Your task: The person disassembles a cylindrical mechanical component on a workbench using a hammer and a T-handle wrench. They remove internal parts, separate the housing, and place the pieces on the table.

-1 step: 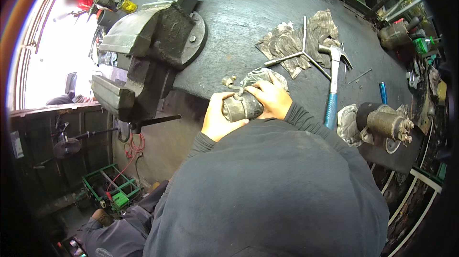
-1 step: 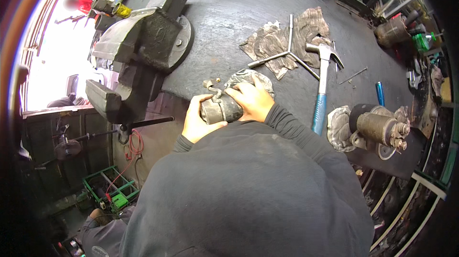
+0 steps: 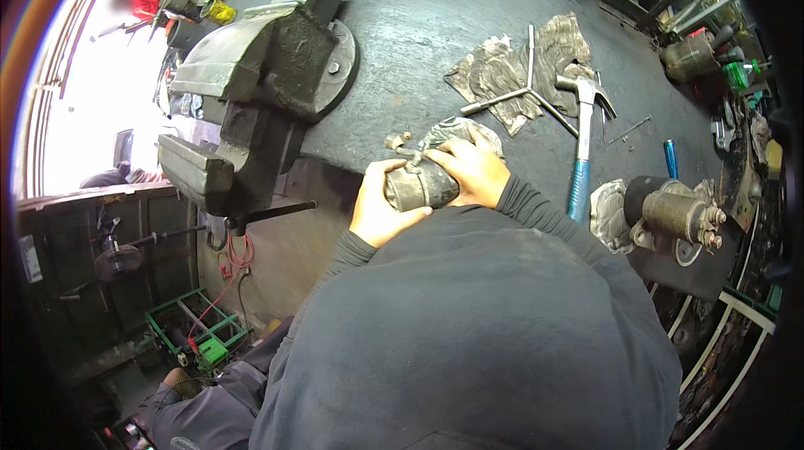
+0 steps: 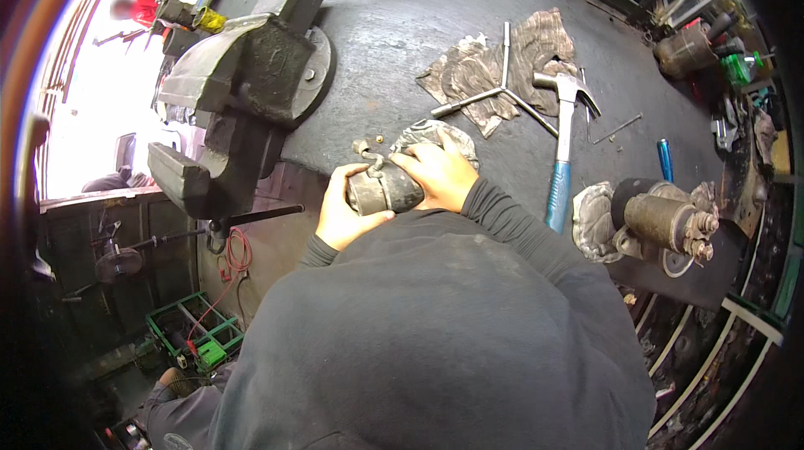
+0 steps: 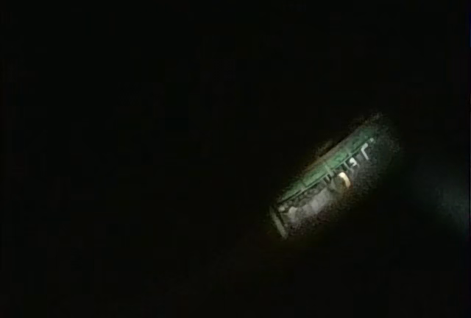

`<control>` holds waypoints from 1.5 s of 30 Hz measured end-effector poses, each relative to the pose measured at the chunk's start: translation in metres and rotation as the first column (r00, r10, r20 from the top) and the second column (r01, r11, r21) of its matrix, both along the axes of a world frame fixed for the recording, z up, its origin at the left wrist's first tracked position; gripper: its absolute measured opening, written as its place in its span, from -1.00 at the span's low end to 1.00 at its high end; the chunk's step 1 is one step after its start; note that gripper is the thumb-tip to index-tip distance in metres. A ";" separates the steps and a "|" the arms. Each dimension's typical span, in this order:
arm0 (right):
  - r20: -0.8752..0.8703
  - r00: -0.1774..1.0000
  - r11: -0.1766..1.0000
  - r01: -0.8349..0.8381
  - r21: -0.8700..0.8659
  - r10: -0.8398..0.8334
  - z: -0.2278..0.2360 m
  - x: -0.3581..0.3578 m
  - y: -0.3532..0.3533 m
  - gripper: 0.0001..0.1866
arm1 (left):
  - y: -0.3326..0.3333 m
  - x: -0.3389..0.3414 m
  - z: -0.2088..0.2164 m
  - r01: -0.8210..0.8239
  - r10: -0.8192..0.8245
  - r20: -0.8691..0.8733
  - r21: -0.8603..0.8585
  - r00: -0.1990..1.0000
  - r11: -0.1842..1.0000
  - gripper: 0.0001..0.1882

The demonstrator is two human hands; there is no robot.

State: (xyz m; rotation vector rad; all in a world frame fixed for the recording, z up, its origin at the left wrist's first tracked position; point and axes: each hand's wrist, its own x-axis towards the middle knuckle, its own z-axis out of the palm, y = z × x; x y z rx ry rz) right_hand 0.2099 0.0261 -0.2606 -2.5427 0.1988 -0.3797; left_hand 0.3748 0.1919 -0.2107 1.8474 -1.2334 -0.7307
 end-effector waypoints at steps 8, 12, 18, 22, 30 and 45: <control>-0.211 0.975 0.979 0.105 0.176 -0.067 -0.005 -0.041 -0.041 -0.19 | -0.028 0.047 -0.012 0.128 -0.117 -0.251 0.030 0.961 0.991 -0.13; -0.119 0.983 0.990 0.142 0.026 -0.138 -0.022 -0.043 -0.027 -0.24 | -0.053 0.060 0.004 0.328 -0.324 -0.098 0.035 0.941 0.944 -0.16; -0.020 0.942 0.939 0.331 -0.099 -0.334 -0.040 -0.034 -0.001 -0.36 | -0.070 0.071 0.010 0.598 -0.593 0.180 0.031 0.785 0.801 -0.17; -0.002 0.916 0.909 0.397 -0.127 -0.401 -0.038 -0.029 0.006 -0.40 | -0.082 0.087 0.010 0.702 -0.699 0.248 0.091 0.671 0.707 -0.16; 0.047 0.881 0.872 0.473 -0.124 -0.471 -0.031 -0.018 0.011 -0.54 | -0.096 0.113 -0.003 0.763 -0.664 0.540 0.061 0.517 0.644 -0.12; -0.025 0.894 0.893 0.443 -0.080 -0.446 -0.030 -0.014 -0.001 -0.60 | -0.117 0.025 -0.002 0.604 -0.520 0.819 0.291 0.244 0.742 0.00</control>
